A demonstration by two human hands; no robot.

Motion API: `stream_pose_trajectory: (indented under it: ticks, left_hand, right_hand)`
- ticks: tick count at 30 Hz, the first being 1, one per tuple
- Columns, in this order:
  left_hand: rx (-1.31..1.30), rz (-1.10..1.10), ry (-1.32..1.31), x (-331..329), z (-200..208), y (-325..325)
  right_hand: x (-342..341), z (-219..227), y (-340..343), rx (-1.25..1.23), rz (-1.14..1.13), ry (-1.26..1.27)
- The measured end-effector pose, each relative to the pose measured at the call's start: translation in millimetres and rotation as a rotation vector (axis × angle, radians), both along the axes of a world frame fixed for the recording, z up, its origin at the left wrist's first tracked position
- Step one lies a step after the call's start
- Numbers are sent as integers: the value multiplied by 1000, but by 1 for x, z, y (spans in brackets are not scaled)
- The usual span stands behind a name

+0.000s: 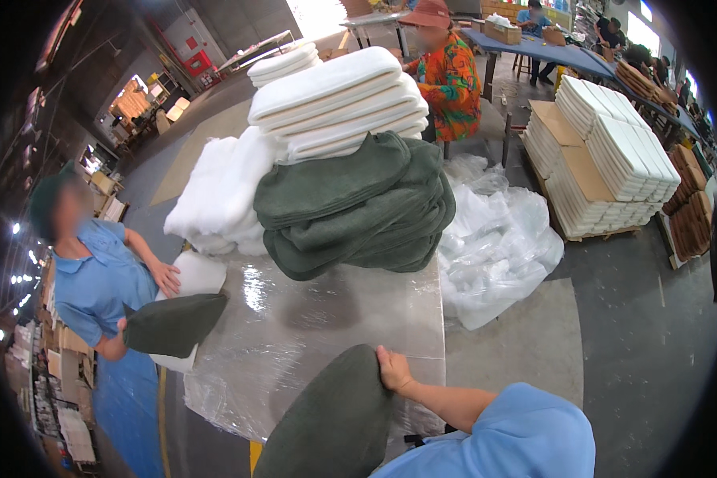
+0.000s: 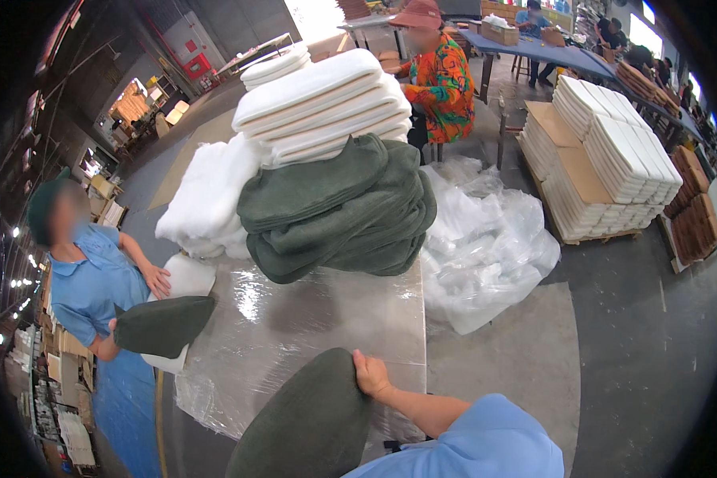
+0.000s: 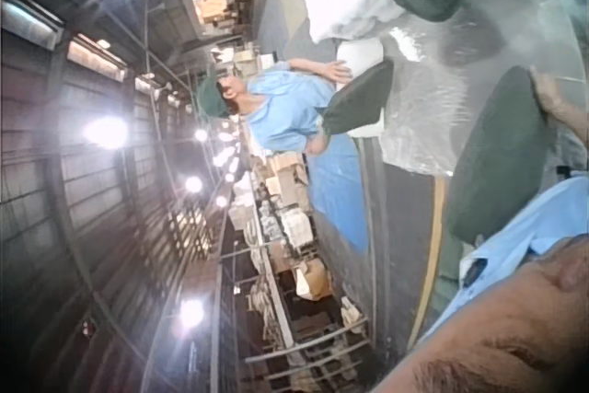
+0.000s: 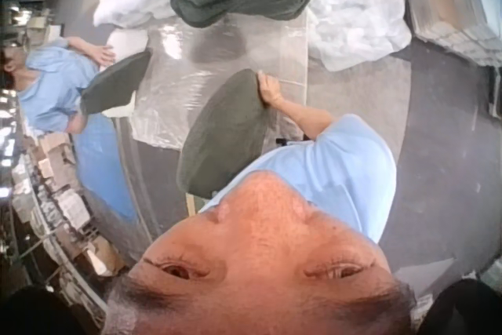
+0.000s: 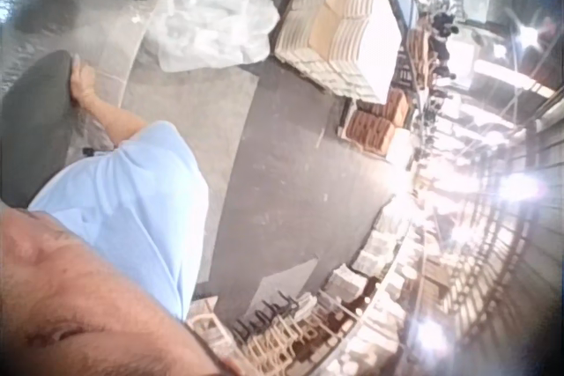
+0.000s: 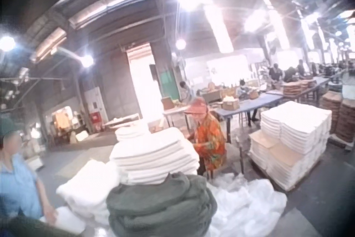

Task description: The person inserts white foam inserts into green fabric covers by hand, then places the finished cushions onto a nearby stack. The process is repeated for multiple cushions in a factory setting.

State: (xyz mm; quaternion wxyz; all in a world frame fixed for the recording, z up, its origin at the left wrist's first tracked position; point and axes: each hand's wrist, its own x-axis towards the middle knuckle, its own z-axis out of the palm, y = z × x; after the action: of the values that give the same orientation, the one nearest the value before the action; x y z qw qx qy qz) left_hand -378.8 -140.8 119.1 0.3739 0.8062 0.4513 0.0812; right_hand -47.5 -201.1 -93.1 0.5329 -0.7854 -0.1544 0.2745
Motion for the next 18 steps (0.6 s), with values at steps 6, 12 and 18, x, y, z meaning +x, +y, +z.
stream_pose_trajectory:
  ticks: [6,12,18]
  left_hand:
    - [-95,29,-45,-4,-5,-8]
    - [-339,88,-132,7,-24,-29]
    - [-812,287,-294,14,-49,-68]
  right_hand:
    - [43,43,-12,-145,469,-231]
    - [129,135,-23,-160,765,250]
    - [163,189,-11,-48,688,231]
